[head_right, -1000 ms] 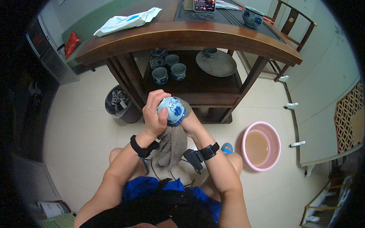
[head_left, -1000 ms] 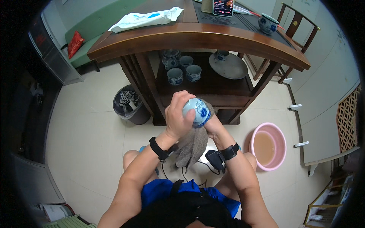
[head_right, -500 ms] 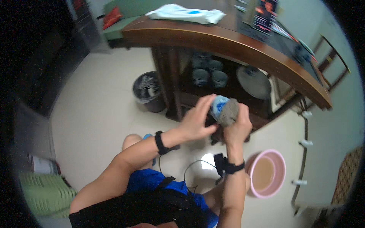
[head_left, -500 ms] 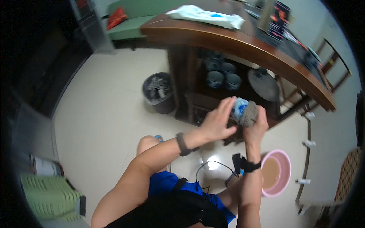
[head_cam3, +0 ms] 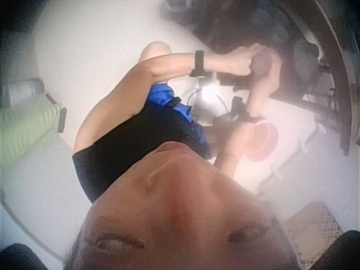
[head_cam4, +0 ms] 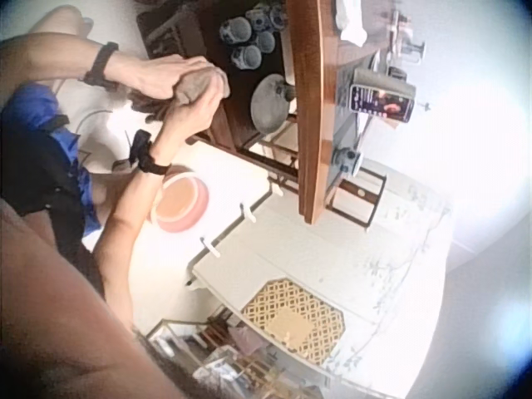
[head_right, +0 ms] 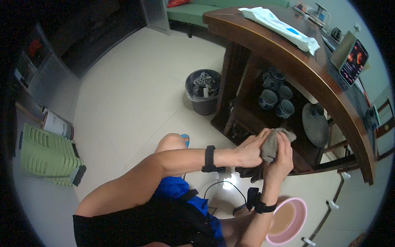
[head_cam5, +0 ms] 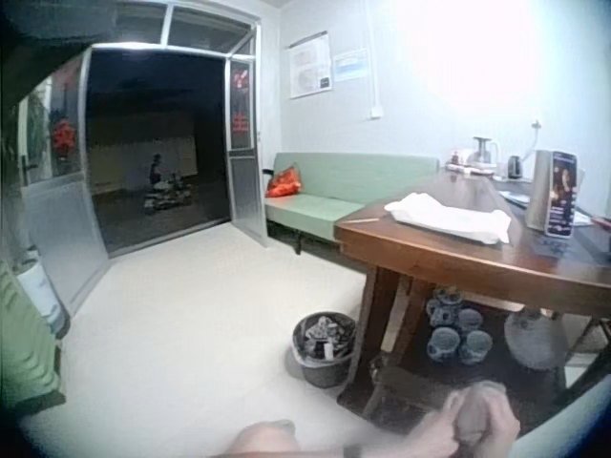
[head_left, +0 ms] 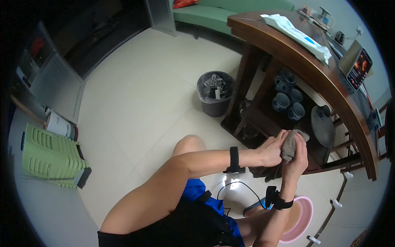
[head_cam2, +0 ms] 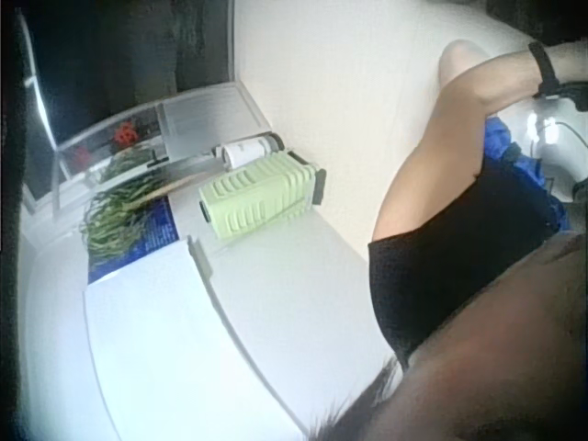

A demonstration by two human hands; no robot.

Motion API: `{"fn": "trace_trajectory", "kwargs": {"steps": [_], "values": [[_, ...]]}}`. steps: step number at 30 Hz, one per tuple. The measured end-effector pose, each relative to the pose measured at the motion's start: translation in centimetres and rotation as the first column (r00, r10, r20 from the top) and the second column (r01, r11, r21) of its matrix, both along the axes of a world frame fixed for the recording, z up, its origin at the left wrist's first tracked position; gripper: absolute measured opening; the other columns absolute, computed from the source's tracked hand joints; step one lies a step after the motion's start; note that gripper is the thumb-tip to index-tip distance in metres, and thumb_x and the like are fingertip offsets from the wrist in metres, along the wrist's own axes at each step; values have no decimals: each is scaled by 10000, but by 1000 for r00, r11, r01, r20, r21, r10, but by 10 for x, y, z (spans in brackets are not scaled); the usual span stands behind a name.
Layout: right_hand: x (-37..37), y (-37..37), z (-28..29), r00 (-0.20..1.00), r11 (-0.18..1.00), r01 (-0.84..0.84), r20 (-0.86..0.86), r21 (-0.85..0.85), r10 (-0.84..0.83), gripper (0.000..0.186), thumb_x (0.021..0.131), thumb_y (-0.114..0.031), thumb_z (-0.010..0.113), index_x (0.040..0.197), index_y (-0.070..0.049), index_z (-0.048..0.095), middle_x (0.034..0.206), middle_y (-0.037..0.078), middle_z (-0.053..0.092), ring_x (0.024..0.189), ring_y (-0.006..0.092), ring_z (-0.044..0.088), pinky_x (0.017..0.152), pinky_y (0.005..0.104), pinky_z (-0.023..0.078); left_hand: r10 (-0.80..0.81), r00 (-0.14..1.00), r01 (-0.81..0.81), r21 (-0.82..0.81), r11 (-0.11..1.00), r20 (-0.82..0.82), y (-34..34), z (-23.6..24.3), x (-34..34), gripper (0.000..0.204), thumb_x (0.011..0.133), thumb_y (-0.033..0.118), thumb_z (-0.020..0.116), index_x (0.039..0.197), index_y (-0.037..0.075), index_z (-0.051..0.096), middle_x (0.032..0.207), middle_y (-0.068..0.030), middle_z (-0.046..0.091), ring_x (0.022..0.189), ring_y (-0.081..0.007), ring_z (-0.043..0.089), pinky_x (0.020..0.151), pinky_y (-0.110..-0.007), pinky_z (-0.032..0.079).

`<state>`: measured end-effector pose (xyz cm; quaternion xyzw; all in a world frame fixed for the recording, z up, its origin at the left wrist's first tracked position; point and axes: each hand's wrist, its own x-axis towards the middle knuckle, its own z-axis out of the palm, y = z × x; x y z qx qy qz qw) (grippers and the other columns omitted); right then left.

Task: The person wrings out a cloth in a basin of water, then uses the damp cloth to wipe the interior and exterior of several teacups and a large bowl.

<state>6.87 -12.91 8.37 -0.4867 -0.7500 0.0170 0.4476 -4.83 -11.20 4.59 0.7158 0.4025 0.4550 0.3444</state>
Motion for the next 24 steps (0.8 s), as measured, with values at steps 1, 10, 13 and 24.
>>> {"fn": "trace_trajectory", "kwargs": {"steps": [1, 10, 13, 24], "values": [[3, 3, -5, 994, 1000, -11, -106, -18, 9, 429, 722, 42, 630, 1139, -41, 571, 1119, 124, 608, 990, 292, 611, 888, 331, 469, -2, 1000, 2, 5, 1000, -5, 1, 1, 2, 693, 687, -45, 514, 1327, -19, 252, 1266, -254, 378, 1079, -482, 472, 915, -487, 418], [1, 27, -26, 682, 928, -305, -729, -212, 57, 475, 755, -13, 631, 1217, -2, 524, 1157, 85, 574, 1028, 192, 559, 922, 310, 438, -24, 959, 7, 60, 998, 282, 6, -1, 2, 753, 679, -144, 445, 1356, 58, 184, 1302, -208, 322, 1270, -358, 339, 1068, -398, 276], [-9, 22, -24, 478, 860, -487, -871, -154, 116, 494, 795, -50, 611, 1271, -7, 485, 1182, 81, 552, 1051, 188, 542, 930, 302, 431, -86, 901, 104, -19, 994, 426, 8, 4, -3, 766, 684, -153, 446, 1364, 75, 178, 1309, -179, 325, 1287, -303, 323, 1085, -377, 250], [-7, 10, -4, 995, 996, 44, -93, 83, -37, 538, 665, 66, 602, 1185, -68, 564, 1166, 144, 592, 1024, 312, 594, 885, 365, 482, 67, 995, -62, 68, 996, -75, 12, 14, -16, 730, 679, 26, 624, 1332, 96, 305, 1319, -192, 390, 1141, -424, 471, 928, -457, 423]]}}
